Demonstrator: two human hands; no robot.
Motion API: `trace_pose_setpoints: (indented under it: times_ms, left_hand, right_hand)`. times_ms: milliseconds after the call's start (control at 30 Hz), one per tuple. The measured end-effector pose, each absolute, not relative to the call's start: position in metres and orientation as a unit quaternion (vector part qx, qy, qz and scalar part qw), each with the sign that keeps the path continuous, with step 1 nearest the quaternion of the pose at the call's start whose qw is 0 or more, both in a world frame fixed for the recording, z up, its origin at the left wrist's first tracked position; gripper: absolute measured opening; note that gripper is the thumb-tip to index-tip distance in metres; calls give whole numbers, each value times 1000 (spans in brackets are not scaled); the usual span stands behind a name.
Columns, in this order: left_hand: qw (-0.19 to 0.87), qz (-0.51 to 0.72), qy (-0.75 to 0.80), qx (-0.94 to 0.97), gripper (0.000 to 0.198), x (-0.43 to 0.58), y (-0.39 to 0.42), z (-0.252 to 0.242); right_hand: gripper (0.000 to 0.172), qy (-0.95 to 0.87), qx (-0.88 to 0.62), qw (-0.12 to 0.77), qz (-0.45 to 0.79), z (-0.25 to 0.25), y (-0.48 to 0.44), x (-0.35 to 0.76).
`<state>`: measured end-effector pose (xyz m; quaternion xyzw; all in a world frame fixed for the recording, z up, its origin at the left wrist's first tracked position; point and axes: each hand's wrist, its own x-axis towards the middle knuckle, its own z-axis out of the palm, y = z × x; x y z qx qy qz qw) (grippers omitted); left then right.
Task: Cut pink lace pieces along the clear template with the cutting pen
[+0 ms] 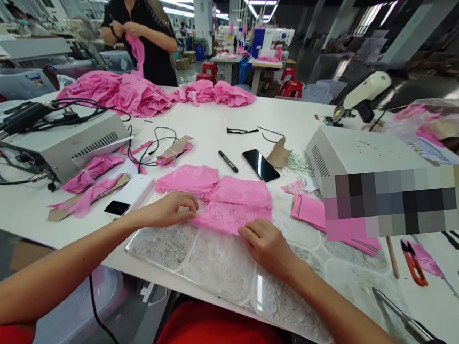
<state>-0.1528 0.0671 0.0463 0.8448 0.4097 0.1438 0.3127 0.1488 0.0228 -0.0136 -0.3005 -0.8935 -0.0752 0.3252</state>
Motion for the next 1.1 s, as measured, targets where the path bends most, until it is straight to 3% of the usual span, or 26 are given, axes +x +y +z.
trace_pose_setpoints:
  times_ms: [200, 400, 633, 833, 1100]
  left_hand:
    - [291, 66, 397, 868, 15, -178, 38, 45]
    - [279, 65, 384, 878, 3, -179, 15, 46]
    - [200, 137, 357, 902, 16, -176, -18, 13]
    - [232, 159, 356, 891, 28, -182, -11, 16]
    - [262, 181, 361, 876, 12, -184, -14, 23]
  right_hand:
    - [19, -937, -204, 282, -12, -11, -11, 117]
    - [19, -935, -216, 280, 19, -14, -13, 116]
    - [18, -931, -217, 288, 44, -12, -16, 118]
    - [18, -930, -210, 296, 50, -14, -19, 117]
    - [8, -943, -214, 248, 61, 0, -25, 115]
